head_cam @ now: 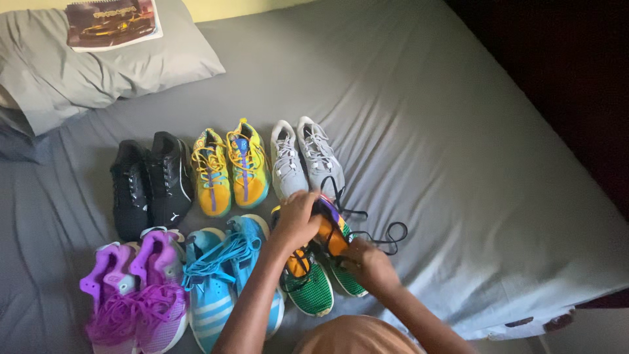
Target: The person unlaces a pair of light blue sneakers and then begins to re-lace them. The person handles the laces and eyelets by hand, working on one shoe at a time on a bed with several other shoes nearby.
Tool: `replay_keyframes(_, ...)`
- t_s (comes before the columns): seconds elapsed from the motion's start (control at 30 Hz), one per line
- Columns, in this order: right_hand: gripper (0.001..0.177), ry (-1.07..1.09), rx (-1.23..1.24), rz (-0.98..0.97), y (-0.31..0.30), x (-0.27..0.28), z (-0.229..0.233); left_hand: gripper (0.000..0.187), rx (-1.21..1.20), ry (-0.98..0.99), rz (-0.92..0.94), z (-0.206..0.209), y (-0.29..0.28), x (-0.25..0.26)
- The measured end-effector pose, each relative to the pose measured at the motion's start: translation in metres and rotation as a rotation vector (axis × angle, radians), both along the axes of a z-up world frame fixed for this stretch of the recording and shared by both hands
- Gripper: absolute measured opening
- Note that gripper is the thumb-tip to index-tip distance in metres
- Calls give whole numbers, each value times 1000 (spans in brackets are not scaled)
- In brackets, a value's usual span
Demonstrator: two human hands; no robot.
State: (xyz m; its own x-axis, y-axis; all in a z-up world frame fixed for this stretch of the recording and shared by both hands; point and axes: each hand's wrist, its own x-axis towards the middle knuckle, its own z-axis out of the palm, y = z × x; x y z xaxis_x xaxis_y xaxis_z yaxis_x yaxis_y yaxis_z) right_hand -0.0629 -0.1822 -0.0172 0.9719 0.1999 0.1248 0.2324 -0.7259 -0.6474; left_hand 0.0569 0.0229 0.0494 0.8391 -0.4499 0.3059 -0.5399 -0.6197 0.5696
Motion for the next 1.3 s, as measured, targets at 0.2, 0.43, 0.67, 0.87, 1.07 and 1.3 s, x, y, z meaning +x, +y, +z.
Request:
replay_keyframes(0.2, 13, -188, -214, 28, 15, 6, -13, 48, 464, 121, -29, -16, 17, -28)
replay_keyframes(0.43, 15, 61, 102, 350, -41, 6, 28, 24, 395, 51, 16, -46, 23, -20)
replay_keyframes(0.67, 20, -134, 307, 504, -33, 6, 34, 25, 429, 31, 26, -51, 20, -21)
replay_keyframes(0.87, 26, 303, -188, 347, 1, 2, 56, 22, 418, 78, 72, -41, 14, -22)
replay_keyframes(1.07, 21, 778, 298, 598, -40, -12, 131, 23, 469, 45, 81, -37, 10, -27)
replay_keyframes(1.3, 27, 849, 789, 914, -84, -21, 184, 21, 490, 74, 105, -33, 6, -28)
